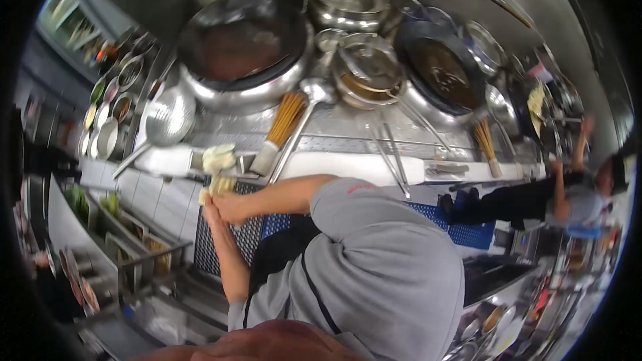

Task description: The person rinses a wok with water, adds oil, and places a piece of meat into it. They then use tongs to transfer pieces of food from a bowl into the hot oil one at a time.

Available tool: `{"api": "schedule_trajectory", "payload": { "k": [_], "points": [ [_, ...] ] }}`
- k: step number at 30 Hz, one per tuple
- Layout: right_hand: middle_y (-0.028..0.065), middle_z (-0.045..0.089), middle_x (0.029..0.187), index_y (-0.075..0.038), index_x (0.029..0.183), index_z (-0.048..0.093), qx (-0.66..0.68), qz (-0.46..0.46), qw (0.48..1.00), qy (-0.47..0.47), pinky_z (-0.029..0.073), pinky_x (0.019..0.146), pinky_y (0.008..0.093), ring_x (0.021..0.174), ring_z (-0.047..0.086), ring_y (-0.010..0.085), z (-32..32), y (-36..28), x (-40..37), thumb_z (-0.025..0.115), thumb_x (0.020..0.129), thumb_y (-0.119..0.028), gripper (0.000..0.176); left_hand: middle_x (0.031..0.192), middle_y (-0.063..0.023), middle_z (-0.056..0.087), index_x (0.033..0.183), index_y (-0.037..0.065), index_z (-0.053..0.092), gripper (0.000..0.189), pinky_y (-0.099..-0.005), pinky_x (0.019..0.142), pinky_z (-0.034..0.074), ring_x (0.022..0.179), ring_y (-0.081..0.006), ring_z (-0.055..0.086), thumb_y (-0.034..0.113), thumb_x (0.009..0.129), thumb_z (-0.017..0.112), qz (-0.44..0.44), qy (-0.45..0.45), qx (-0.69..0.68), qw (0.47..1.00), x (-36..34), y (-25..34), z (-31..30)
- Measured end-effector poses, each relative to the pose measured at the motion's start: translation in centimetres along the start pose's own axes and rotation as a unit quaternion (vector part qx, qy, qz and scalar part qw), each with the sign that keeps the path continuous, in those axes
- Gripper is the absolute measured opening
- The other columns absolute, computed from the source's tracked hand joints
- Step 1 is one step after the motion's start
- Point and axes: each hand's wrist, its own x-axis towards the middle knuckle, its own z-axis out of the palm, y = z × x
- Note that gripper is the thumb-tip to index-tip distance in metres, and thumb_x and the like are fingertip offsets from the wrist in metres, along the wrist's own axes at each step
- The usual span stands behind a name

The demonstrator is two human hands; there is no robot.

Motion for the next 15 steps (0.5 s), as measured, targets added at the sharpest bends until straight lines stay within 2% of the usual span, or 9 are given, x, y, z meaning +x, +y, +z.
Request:
{"api": "schedule_trajectory", "payload": {
  "k": [1, 4, 6, 7, 9, 10, 12, 13, 15],
  "points": [
    [0.0209, 0.063, 0.104, 0.002, 0.099, 0.067, -0.038, -0.016, 0.996, 0.077, 0.041, 0.098, 0.0428, 0.111, 0.054, 0.0367, -1.3, 0.4, -2.1, 0.063, 0.076, -0.025, 0.036, 0.117, -0.0200, 0.062, 0.124, -0.005, 0.054, 0.048, -0.0456, 0.086, 0.054, 0.100, -0.0331, 0.064, 0.037, 0.102, 0.044, 0.033, 0.026, 0.053, 0.998, 0.1, -0.4, 0.6],
    [0.0178, 0.063, 0.103, -0.001, 0.100, 0.067, 0.288, 0.051, 0.956, -0.036, 0.044, 0.096, 0.0424, 0.107, 0.057, 0.0361, -6.7, 2.8, -6.6, 0.062, 0.078, -0.022, 0.031, 0.119, -0.0206, 0.061, 0.129, -0.005, 0.051, 0.052, -0.0441, 0.083, 0.055, 0.097, -0.0315, 0.066, 0.039, 0.102, 0.045, 0.103, 0.012, 0.159, 0.982, 2.9, -1.4, -0.8],
    [0.0162, 0.063, 0.108, -0.004, 0.105, 0.066, 0.296, 0.096, 0.942, 0.126, 0.047, 0.091, 0.0430, 0.105, 0.059, 0.0346, -14.1, 4.9, -13.8, 0.064, 0.082, -0.020, 0.028, 0.133, -0.0158, 0.055, 0.141, 0.005, 0.042, 0.063, -0.0456, 0.094, 0.051, 0.113, -0.0314, 0.059, 0.053, 0.099, 0.042, -0.004, -0.129, 0.115, 0.985, 4.5, -1.7, -4.3],
    [0.0161, 0.064, 0.106, -0.005, 0.106, 0.066, 0.272, 0.128, 0.929, 0.217, 0.048, 0.090, 0.0433, 0.104, 0.060, 0.0346, -16.8, 6.4, -17.9, 0.064, 0.083, -0.021, 0.028, 0.140, -0.0139, 0.047, 0.144, 0.003, 0.036, 0.059, -0.0434, 0.102, 0.043, 0.126, -0.0305, 0.049, 0.042, 0.101, 0.045, -0.050, -0.119, 0.116, 0.985, 5.8, -2.0, -6.9],
    [0.0124, 0.067, 0.104, -0.008, 0.112, 0.066, 0.176, 0.286, 0.876, 0.345, 0.052, 0.084, 0.0405, 0.094, 0.066, 0.0311, -23.2, 9.7, -28.1, 0.068, 0.086, -0.021, 0.030, 0.146, -0.0150, 0.040, 0.146, 0.000, 0.031, 0.066, -0.0404, 0.103, 0.041, 0.130, -0.0295, 0.045, 0.040, 0.098, 0.050, 0.052, -0.073, 0.274, 0.957, 4.5, -3.3, -10.1],
    [0.0122, 0.067, 0.107, -0.008, 0.113, 0.067, 0.175, 0.356, 0.829, 0.395, 0.055, 0.081, 0.0367, 0.094, 0.067, 0.0251, -27.3, 10.7, -33.1, 0.073, 0.082, -0.016, 0.032, 0.143, -0.0168, 0.044, 0.145, -0.002, 0.034, 0.066, -0.0392, 0.102, 0.042, 0.128, -0.0302, 0.047, 0.039, 0.097, 0.051, 0.065, 0.052, 0.339, 0.937, 4.5, -4.9, -13.5],
    [0.0148, 0.069, 0.104, -0.005, 0.109, 0.069, 0.063, 0.457, 0.746, 0.480, 0.054, 0.083, 0.0376, 0.094, 0.068, 0.0275, -32.1, 14.4, -43.8, 0.070, 0.082, -0.019, 0.031, 0.135, -0.0241, 0.052, 0.134, -0.008, 0.049, 0.057, -0.0412, 0.099, 0.044, 0.120, -0.0349, 0.054, 0.034, 0.095, 0.051, 0.067, 0.101, 0.558, 0.821, 1.1, -5.8, -16.9],
    [0.0149, 0.069, 0.101, -0.004, 0.111, 0.068, 0.021, 0.487, 0.704, 0.517, 0.054, 0.081, 0.0359, 0.090, 0.068, 0.0249, -33.5, 17.2, -49.4, 0.069, 0.082, -0.020, 0.032, 0.132, -0.0263, 0.055, 0.132, -0.007, 0.052, 0.055, -0.0418, 0.096, 0.046, 0.115, -0.0365, 0.058, 0.032, 0.092, 0.054, -0.009, 0.243, 0.572, 0.783, 1.1, -8.7, -18.6],
    [0.0152, 0.070, 0.102, -0.002, 0.111, 0.068, -0.033, 0.518, 0.609, 0.600, 0.053, 0.083, 0.0341, 0.093, 0.068, 0.0219, -36.7, 22.3, -60.9, 0.071, 0.081, -0.022, 0.037, 0.116, -0.0185, 0.060, 0.127, -0.008, 0.050, 0.052, -0.0440, 0.088, 0.046, 0.103, -0.0326, 0.059, 0.032, 0.095, 0.051, 0.008, -0.002, 0.781, 0.624, -3.0, -9.5, -21.2]
  ]
}}
